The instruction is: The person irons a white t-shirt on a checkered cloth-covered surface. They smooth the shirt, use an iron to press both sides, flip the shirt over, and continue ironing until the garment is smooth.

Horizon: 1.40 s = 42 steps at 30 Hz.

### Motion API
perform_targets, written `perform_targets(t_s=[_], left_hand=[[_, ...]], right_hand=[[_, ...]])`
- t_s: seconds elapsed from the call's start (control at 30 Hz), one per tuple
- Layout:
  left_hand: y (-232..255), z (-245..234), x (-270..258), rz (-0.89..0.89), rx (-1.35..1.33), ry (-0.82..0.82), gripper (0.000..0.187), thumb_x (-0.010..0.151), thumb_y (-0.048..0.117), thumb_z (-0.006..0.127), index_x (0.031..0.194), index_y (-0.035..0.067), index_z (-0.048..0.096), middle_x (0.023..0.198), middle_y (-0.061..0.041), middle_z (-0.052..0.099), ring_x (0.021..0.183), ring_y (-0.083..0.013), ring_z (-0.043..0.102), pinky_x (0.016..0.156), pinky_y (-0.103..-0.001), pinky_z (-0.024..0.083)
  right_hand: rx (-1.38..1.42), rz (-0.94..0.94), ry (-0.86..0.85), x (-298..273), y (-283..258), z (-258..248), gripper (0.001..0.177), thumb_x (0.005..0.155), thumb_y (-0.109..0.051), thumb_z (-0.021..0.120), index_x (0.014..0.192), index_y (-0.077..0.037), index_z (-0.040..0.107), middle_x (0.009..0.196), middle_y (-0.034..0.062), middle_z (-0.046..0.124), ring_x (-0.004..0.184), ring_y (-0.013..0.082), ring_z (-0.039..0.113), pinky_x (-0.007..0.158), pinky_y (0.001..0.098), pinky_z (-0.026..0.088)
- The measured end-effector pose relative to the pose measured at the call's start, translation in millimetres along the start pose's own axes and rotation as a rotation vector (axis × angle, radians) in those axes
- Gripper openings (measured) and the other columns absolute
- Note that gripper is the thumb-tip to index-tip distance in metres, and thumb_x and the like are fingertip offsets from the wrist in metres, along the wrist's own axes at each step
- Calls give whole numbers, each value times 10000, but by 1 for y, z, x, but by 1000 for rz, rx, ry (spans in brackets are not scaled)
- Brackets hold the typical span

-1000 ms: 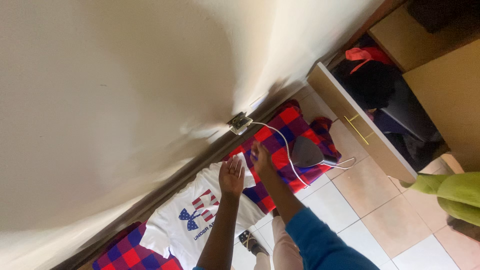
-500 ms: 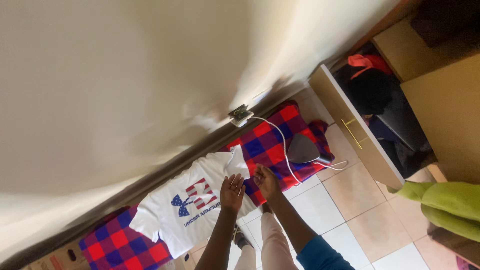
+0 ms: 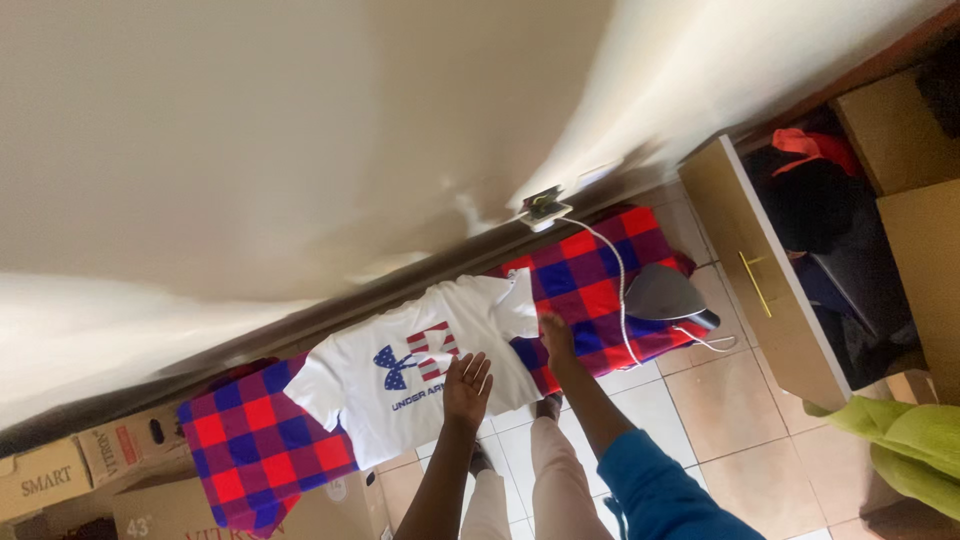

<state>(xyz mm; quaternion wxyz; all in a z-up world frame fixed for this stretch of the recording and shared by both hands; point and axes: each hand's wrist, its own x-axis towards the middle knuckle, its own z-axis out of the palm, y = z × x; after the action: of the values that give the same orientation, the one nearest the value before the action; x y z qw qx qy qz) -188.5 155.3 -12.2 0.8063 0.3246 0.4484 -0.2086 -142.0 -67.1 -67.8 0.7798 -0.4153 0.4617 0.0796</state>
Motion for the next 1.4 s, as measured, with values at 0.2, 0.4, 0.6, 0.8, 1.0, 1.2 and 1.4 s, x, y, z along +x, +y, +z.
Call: perform_targets(t_s=[0.2,0.4,0.6,0.8,1.0,1.2,1.4], left_hand=[[19,-17,-15,38,-35,-51,566,999,478,533,1378,58,545,1362,-113,668,1273,-258,608,1076,-412,446],[34,-56,-22,45,-73,-62,475,990,419,550,1337,94,550,1343,-79,682,1243,-243,625,1045,-409,452],[47,-94,-30,42,-105,-51,484,1007,442,560,1335,88,579,1335,-107,678,1233,-244,627,1043,-413,447],[52,-94,-61,90,73,-91,475,985,434,572,1342,121,551,1327,-76,669,1242,-237,595,1030,-406,456],[70,-67,-116,277,512,-267,592,951,450,625,1435,124,529,1370,-76,616,1287,-239,574,1084,-391,471],[108,-61,-193,1001,1242,-537,792,813,303,851,1498,93,514,1427,-204,566,1345,-337,489,1125,-448,383],[154,-36,-249,1128,1590,-480,311,836,302,837,1070,114,752,1010,-82,789,936,-256,774,906,-376,583]], right_hand=[[-519,-283,104,12,5,36,317,854,-236,821,1154,-137,784,1084,107,643,991,268,560,873,404,435],[-695,-377,27,3,16,64,509,776,-213,800,1261,-87,713,1124,20,698,1045,185,663,916,327,502],[-283,-104,-333,-39,48,87,456,990,-278,752,1334,21,735,1103,151,611,975,273,487,872,426,361],[-58,38,-645,-152,74,77,251,936,-171,646,1132,-21,688,1074,91,711,1020,219,668,934,375,528],[-107,-59,-675,-214,74,83,221,968,-140,645,1162,-36,666,1092,65,691,1031,179,639,924,314,500],[-361,-327,-768,-290,20,114,230,999,-170,625,1194,-51,654,1086,36,683,1016,140,628,908,287,494],[-577,-443,-808,-399,-11,149,303,960,-139,654,1255,-71,628,1003,33,705,899,128,675,808,275,557]])
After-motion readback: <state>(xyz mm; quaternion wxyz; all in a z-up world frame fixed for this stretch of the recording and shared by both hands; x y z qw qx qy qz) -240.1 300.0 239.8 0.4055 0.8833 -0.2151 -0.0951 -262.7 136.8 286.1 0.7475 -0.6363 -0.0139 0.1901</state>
